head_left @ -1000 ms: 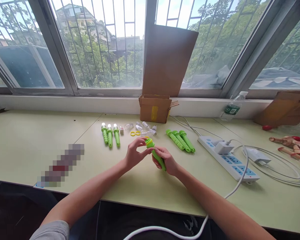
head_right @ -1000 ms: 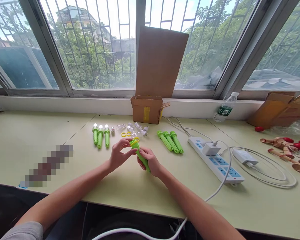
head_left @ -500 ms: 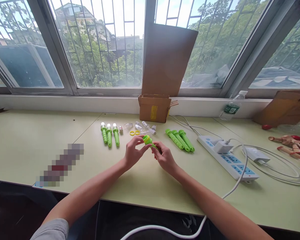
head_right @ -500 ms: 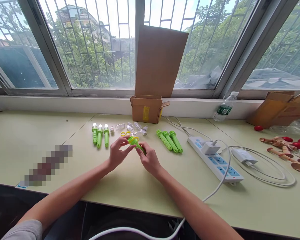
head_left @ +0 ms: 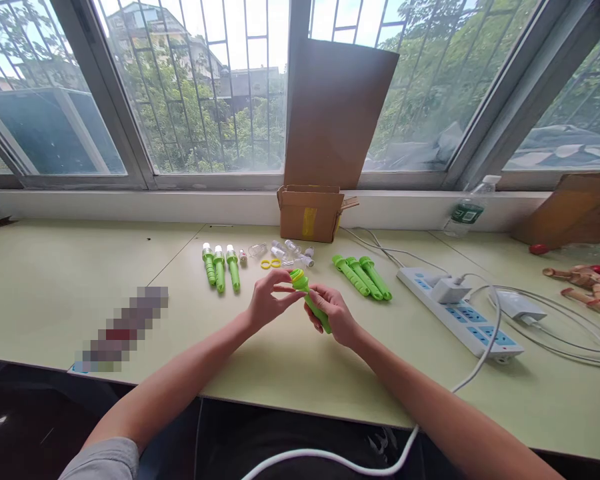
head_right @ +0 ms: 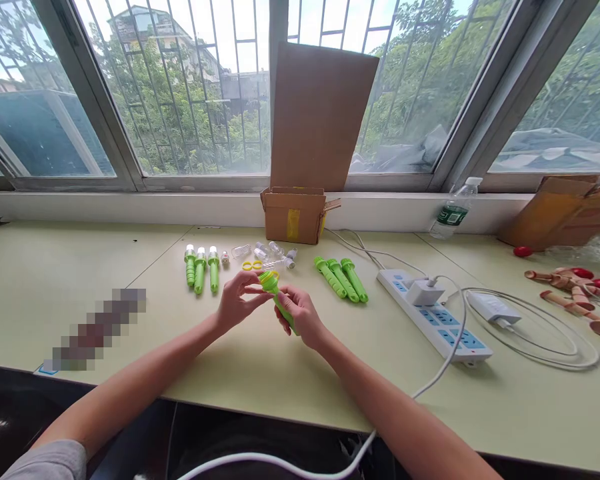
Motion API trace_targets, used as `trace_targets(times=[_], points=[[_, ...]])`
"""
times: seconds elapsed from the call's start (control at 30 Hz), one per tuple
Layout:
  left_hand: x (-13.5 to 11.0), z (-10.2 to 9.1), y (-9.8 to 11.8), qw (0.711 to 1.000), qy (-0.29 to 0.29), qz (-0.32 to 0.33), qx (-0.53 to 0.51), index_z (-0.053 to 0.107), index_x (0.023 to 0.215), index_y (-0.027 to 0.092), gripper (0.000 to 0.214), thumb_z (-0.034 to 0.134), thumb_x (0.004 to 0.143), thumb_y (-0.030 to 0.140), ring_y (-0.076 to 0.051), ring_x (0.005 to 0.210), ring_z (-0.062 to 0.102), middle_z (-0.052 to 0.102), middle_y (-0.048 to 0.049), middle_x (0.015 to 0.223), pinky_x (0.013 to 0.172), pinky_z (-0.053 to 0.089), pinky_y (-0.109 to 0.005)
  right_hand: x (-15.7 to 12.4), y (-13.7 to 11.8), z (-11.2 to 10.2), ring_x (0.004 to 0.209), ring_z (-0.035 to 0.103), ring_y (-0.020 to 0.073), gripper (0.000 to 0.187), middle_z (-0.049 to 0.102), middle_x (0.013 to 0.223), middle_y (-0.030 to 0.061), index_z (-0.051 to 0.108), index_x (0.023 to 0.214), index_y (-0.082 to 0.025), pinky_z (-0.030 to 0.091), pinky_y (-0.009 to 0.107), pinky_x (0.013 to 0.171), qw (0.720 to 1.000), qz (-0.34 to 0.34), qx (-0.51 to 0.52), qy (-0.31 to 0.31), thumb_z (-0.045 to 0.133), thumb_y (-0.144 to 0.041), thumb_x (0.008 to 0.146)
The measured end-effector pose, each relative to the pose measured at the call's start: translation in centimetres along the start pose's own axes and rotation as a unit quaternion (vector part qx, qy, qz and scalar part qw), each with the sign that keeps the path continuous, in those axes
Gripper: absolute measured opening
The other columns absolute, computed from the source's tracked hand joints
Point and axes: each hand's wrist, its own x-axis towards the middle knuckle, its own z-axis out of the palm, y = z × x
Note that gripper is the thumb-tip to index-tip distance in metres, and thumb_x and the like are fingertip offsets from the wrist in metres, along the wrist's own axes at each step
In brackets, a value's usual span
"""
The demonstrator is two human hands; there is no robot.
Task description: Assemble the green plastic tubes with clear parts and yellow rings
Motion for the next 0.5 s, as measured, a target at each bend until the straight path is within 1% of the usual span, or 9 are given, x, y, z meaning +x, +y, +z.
trace_targets(times=[0.13,0.23,0.3,0.37,0.43,0.5], points=[[0.0,0.0,-0.5,1.000,0.015,-0.008,-0.001,0.052,0.091,0.017,0.028,0.072,0.073,0.026,-0.018,0.086,0.068,0.065,-0.0082,0.106,0.069,0.063,-0.037,0.1,-0.2,-0.1,0.036,0.042,0.0076,0.031,0.055,0.059,-0.0032,0.051,0.079,-0.019,0.032,0.020,0.030,0.999,0.035,0.035,-0.015,0.054,-0.049,0.082],[0.0,0.0,-0.7,1.000,0.028,-0.004,0.004,0.053,0.089,0.017,0.027,0.072,0.073,0.026,-0.018,0.085,0.069,0.066,-0.0076,0.104,0.069,0.063,-0.037,0.3,-0.1,-0.1,0.039,0.046,0.0091,0.031,0.056,0.061,-0.0018,0.053,0.080,-0.019,0.035,0.022,0.033,1.000,0.025,0.013,-0.012,0.053,-0.050,0.083],[-0.1,0.0,-0.7,0.999,0.036,0.000,0.011,0.053,0.088,0.016,0.026,0.072,0.073,0.026,-0.018,0.083,0.069,0.067,-0.0074,0.103,0.069,0.063,-0.037,0.5,0.1,0.0,0.042,0.049,0.0103,0.032,0.057,0.063,-0.0006,0.054,0.080,-0.019,0.038,0.023,0.037,1.000,0.004,-0.030,0.004,0.051,-0.051,0.084],[-0.1,0.1,-0.8,0.999,0.048,0.005,0.022,0.054,0.086,0.016,0.025,0.072,0.073,0.026,-0.018,0.080,0.070,0.067,-0.0072,0.103,0.069,0.063,-0.037,0.6,0.5,0.0,0.046,0.051,0.0111,0.035,0.057,0.065,0.0002,0.056,0.082,-0.019,0.041,0.024,0.042,0.995,-0.020,-0.091,0.037,0.048,-0.052,0.086],[0.0,0.1,-0.8,0.997,0.063,0.011,0.031,0.054,0.085,0.016,0.024,0.073,0.072,0.026,-0.018,0.079,0.070,0.067,-0.0072,0.104,0.070,0.063,-0.038,0.7,0.9,0.1,0.049,0.051,0.0112,0.036,0.056,0.067,0.0002,0.058,0.088,-0.019,0.041,0.024,0.046,0.985,-0.042,-0.152,0.071,0.045,-0.052,0.088],[0.0,0.1,-0.8,0.996,0.075,0.018,0.035,0.055,0.084,0.017,0.024,0.073,0.072,0.027,-0.019,0.080,0.070,0.067,-0.0073,0.105,0.071,0.063,-0.039,0.6,1.1,0.1,0.050,0.048,0.0109,0.035,0.054,0.066,-0.0009,0.059,0.097,-0.020,0.039,0.024,0.047,0.975,-0.062,-0.195,0.088,0.044,-0.051,0.089]])
